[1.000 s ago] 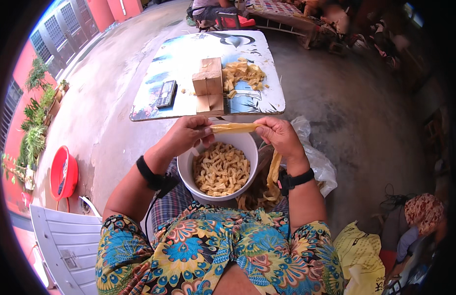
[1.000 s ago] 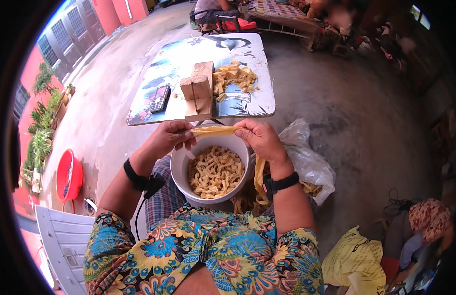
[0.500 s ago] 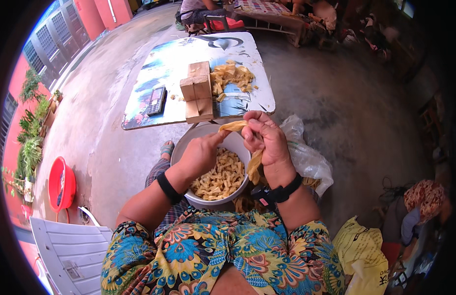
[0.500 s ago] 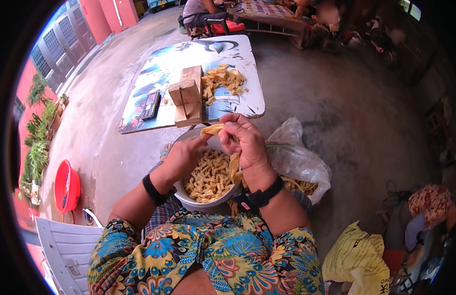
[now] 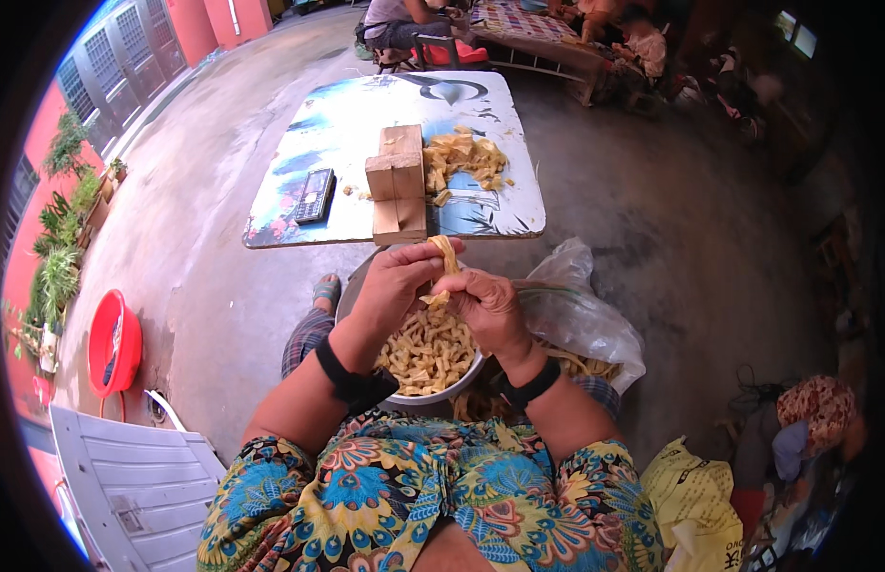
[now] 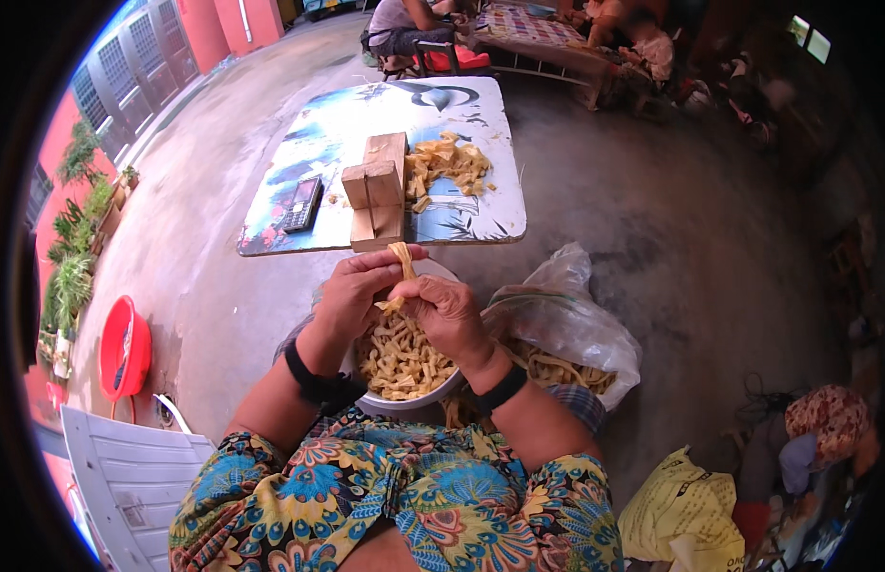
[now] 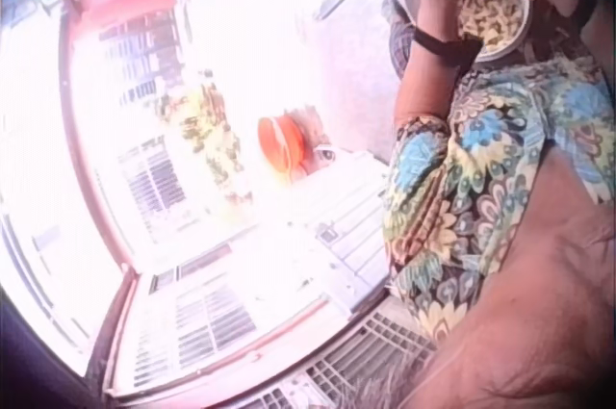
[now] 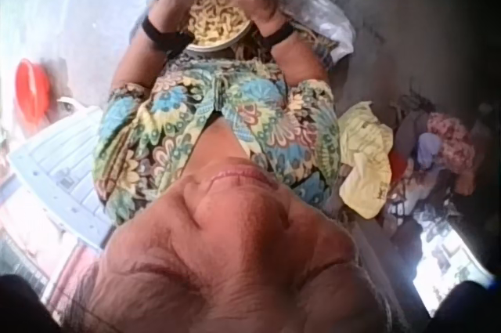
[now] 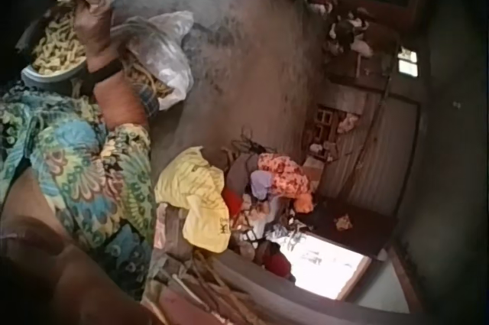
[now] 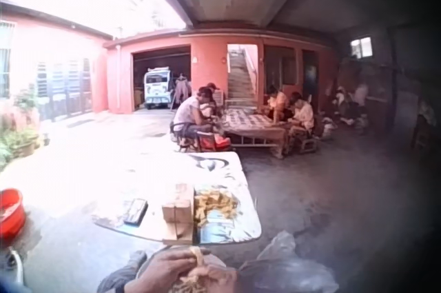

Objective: The person sits on the floor and repeatedly picks up dried food strips from a white bowl, tears them into smaller pieces by hand, and places them back into the bowl. The person continues this repetitive tearing and sorting process throughout the clip.

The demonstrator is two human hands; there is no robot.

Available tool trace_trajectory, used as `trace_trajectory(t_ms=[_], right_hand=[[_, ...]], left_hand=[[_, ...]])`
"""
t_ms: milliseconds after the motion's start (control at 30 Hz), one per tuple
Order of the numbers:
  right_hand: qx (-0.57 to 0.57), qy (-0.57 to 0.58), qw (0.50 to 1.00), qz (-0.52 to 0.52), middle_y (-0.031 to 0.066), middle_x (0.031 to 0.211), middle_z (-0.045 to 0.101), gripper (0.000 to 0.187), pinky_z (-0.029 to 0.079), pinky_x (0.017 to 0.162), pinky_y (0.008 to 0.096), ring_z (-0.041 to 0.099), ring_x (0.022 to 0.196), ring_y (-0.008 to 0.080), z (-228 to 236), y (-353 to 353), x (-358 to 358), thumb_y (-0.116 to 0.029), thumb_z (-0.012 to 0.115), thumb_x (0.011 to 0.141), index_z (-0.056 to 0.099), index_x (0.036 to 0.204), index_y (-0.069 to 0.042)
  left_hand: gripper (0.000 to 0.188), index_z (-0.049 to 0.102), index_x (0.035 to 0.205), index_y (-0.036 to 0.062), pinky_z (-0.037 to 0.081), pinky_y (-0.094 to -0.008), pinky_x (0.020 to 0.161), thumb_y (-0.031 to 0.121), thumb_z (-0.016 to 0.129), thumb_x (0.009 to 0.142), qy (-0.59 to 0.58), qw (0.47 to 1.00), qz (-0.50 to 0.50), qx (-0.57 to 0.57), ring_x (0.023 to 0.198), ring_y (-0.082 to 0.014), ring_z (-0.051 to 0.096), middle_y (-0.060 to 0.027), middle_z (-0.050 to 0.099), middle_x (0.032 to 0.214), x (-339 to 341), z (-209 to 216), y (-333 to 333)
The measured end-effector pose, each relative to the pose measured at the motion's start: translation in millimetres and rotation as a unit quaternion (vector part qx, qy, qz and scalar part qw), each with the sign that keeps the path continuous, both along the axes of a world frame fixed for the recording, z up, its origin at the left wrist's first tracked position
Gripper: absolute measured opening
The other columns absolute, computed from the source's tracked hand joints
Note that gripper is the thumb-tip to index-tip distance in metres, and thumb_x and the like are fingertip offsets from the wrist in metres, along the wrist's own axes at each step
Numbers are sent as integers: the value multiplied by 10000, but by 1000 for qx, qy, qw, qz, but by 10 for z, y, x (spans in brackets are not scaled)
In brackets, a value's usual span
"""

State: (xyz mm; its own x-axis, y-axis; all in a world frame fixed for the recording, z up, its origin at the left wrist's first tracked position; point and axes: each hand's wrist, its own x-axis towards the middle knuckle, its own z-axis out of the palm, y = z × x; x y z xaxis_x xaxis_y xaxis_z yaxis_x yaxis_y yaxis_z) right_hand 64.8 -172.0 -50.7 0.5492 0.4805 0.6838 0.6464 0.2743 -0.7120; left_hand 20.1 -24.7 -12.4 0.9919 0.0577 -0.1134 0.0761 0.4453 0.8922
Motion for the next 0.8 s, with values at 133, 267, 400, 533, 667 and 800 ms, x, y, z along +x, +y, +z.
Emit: trace_trajectory(t_ms=[133, 267, 400, 533, 667, 800], right_hand=[[124, 451, 842, 269, -23, 686, 513, 118, 267, 475, 169, 377, 541, 38, -125, 7, 18, -197, 649, 892, 625, 996, -147], [188, 583, 762, 208, -31, 662, 522, 116, 286, 433, 162, 407, 497, 37, -89, 15, 45, -159, 673, 873, 624, 973, -129], [165, 529, 827, 98, -27, 673, 604, 144, 345, 448, 158, 493, 503, 35, -9, 39, 79, -68, 724, 812, 601, 880, -98], [28, 336, 941, 5, 33, 753, 657, 88, 449, 524, 225, 583, 605, 88, -121, -20, 68, -88, 678, 858, 626, 896, -29], [-76, 70, 992, -72, 101, 801, 666, 123, 509, 605, 306, 653, 713, 233, -26, -47, 59, -61, 674, 818, 627, 928, -30], [-136, -126, 977, -105, 126, 780, 629, 133, 499, 598, 370, 632, 738, 322, 62, -115, 75, -58, 668, 787, 609, 905, -72]], left_hand=[[211, 629, 1042, -11, 291, -164, 467, -14, 556, 843, -58, 976, -52, -201, 518, -38, 367, -20, 631, 856, 113, -370, 115], [210, 638, 1039, -3, 333, -157, 483, -34, 569, 843, -93, 978, -35, -184, 561, -32, 453, -42, 630, 1048, 134, -390, -14], [177, 679, 1018, -34, 448, -165, 575, -22, 569, 880, -133, 991, 7, -3, 663, -44, 561, -72, 380, 1465, 86, -350, -69], [326, 584, 1226, -6, 490, -185, 617, -44, 539, 905, -178, 975, 7, 134, 777, -64, 616, -53, 352, 1483, 60, -391, 26], [340, 627, 1189, 44, 519, -230, 691, -60, 571, 871, -257, 919, 44, 296, 876, -97, 610, -54, 459, 1373, 5, -396, 106], [234, 726, 978, 67, 486, -271, 645, -25, 671, 771, -301, 749, 103, 581, 755, -119, 583, -42, 603, 941, -103, -349, 234]])
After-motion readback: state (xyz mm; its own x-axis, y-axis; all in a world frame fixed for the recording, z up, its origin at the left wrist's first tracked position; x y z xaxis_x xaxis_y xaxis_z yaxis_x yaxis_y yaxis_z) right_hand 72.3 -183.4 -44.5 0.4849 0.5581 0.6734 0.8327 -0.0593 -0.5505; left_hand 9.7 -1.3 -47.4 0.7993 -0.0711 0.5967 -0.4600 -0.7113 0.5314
